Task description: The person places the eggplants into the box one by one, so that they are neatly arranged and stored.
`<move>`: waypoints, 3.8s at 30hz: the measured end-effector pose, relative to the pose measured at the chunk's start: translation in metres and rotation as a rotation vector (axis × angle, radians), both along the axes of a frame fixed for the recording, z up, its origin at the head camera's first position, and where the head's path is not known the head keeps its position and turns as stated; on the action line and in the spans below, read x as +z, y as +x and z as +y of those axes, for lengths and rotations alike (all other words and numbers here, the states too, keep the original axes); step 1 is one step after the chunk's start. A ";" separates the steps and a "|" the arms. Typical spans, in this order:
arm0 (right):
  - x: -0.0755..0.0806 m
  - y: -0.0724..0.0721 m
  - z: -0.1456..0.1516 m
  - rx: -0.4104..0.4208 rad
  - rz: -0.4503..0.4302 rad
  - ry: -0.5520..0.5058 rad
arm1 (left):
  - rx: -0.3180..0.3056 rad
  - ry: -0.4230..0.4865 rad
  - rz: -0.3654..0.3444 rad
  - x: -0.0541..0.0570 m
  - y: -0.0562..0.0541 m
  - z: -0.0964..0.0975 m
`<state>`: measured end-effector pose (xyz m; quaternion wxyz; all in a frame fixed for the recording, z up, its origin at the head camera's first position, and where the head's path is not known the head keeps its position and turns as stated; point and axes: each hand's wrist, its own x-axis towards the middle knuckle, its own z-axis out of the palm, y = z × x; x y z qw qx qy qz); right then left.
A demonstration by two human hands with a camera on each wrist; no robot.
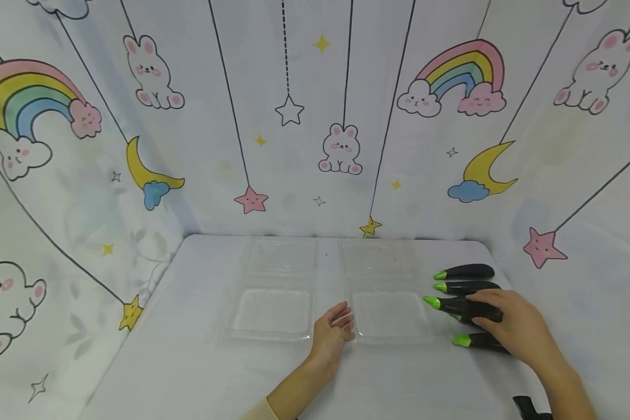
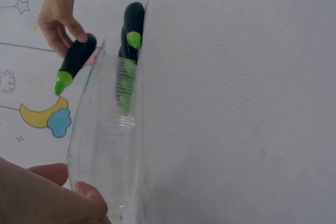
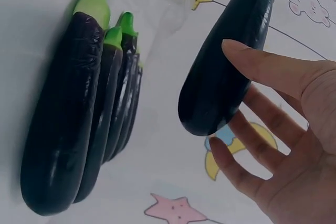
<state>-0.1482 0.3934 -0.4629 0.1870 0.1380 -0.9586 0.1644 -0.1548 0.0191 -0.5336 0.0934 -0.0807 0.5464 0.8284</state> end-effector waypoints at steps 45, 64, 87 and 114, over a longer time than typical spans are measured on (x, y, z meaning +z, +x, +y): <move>-0.016 -0.057 -0.064 0.056 -0.122 0.029 | 0.016 -0.007 0.002 -0.002 0.000 0.000; -0.017 -0.071 -0.092 0.070 -0.157 0.057 | 0.020 -0.001 0.003 -0.003 0.000 0.002; -0.049 -0.090 -0.114 0.082 -0.117 0.118 | 0.025 0.004 0.010 -0.003 -0.002 0.001; -0.074 -0.091 -0.115 0.093 -0.006 0.147 | 0.058 -0.047 0.042 -0.003 -0.001 0.004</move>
